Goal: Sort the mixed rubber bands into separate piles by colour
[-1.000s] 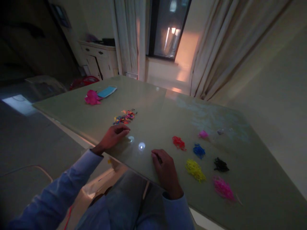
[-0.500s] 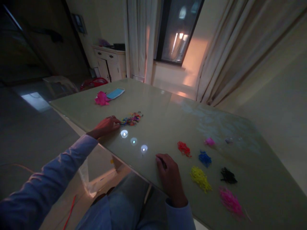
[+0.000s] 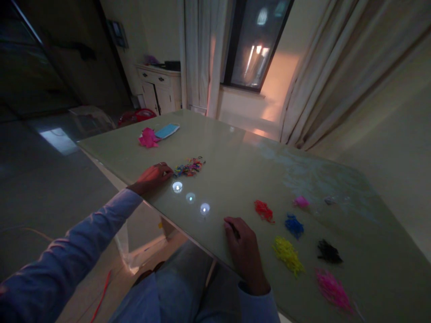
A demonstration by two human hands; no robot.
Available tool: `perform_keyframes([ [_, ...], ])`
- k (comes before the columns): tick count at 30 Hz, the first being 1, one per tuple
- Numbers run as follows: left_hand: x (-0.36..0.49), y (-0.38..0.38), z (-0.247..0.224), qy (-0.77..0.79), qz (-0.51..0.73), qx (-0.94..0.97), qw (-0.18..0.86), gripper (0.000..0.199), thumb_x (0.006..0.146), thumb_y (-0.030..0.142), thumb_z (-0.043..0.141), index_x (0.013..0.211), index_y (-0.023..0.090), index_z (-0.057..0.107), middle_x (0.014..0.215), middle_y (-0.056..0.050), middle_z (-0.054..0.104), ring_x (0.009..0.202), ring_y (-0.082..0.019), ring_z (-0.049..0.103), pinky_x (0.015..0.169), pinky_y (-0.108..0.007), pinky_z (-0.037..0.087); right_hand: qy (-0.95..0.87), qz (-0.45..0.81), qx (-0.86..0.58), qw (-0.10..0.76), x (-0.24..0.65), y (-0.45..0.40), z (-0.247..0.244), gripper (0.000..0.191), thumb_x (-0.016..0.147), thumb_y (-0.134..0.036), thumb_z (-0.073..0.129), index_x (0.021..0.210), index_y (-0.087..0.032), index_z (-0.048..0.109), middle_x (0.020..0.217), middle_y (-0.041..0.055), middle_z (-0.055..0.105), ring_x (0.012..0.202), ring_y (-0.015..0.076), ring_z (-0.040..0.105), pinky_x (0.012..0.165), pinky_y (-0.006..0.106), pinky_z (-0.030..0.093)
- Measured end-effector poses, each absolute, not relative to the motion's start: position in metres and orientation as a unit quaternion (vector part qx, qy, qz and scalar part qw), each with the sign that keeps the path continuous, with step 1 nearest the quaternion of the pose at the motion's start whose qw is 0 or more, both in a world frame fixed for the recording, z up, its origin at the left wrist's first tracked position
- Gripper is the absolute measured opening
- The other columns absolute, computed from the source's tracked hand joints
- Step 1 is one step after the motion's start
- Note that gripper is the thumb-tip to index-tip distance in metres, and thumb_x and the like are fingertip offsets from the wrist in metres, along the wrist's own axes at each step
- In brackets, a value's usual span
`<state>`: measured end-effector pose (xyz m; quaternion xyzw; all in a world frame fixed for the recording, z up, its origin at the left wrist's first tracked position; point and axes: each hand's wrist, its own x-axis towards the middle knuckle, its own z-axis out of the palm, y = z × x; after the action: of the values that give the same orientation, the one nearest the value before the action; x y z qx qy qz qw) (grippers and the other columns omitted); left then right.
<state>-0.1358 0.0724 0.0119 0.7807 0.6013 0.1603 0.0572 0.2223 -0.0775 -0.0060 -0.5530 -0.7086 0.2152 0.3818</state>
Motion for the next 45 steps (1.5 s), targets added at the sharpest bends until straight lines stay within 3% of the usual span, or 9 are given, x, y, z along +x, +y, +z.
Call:
perform_keyframes([
  [6,-0.126,0.054,0.021,0.6,0.327,0.724,0.101,0.031,0.086,0.038,0.048,0.085,0.016,0.069,0.084,-0.01,0.068,0.078,-0.021,0.062,0.075,-0.031,0.049,-0.706,0.218,-0.558,0.378,0.222,-0.079,-0.005,0.025,0.095,-0.036,0.052,0.099,-0.019,0.071,0.094,0.0073,0.074,0.086,0.0206,0.068,0.077,0.031,0.052],
  [11,-0.093,0.02,0.034,0.561,0.445,0.62,0.321,0.039,0.086,0.055,0.053,0.083,0.017,0.062,0.058,0.002,0.055,0.052,-0.012,0.051,0.054,-0.024,0.042,-0.708,0.218,-0.552,0.383,0.22,-0.079,-0.004,0.026,0.095,-0.035,0.051,0.098,-0.019,0.071,0.093,0.0079,0.073,0.085,0.0205,0.067,0.077,0.031,0.052],
  [17,-0.039,-0.012,0.055,0.491,0.467,0.581,0.451,0.039,0.083,0.056,0.059,0.078,0.017,0.06,0.054,0.005,0.049,0.048,-0.009,0.045,0.05,-0.022,0.036,-0.707,0.226,-0.55,0.383,0.218,-0.081,-0.002,0.024,0.096,-0.032,0.05,0.1,-0.019,0.07,0.094,0.0074,0.073,0.085,0.0193,0.067,0.078,0.031,0.051],
  [39,0.105,-0.015,0.069,0.386,0.421,0.626,0.531,0.037,0.083,0.054,0.055,0.076,0.018,0.06,0.054,0.005,0.047,0.047,-0.009,0.043,0.046,-0.021,0.034,-0.71,0.221,-0.55,0.38,0.213,-0.078,-0.002,0.02,0.088,-0.013,0.053,0.095,-0.019,0.071,0.091,0.0063,0.072,0.08,0.0176,0.064,0.075,0.028,0.048],
  [45,0.143,-0.006,0.065,0.383,0.396,0.687,0.475,0.035,0.087,0.049,0.049,0.075,0.018,0.061,0.055,0.003,0.05,0.05,-0.011,0.046,0.049,-0.023,0.035,-0.713,0.205,-0.584,0.33,0.212,-0.076,-0.003,0.02,0.084,-0.009,0.054,0.087,-0.019,0.071,0.088,0.0073,0.075,0.078,0.0198,0.068,0.071,0.028,0.049],
])
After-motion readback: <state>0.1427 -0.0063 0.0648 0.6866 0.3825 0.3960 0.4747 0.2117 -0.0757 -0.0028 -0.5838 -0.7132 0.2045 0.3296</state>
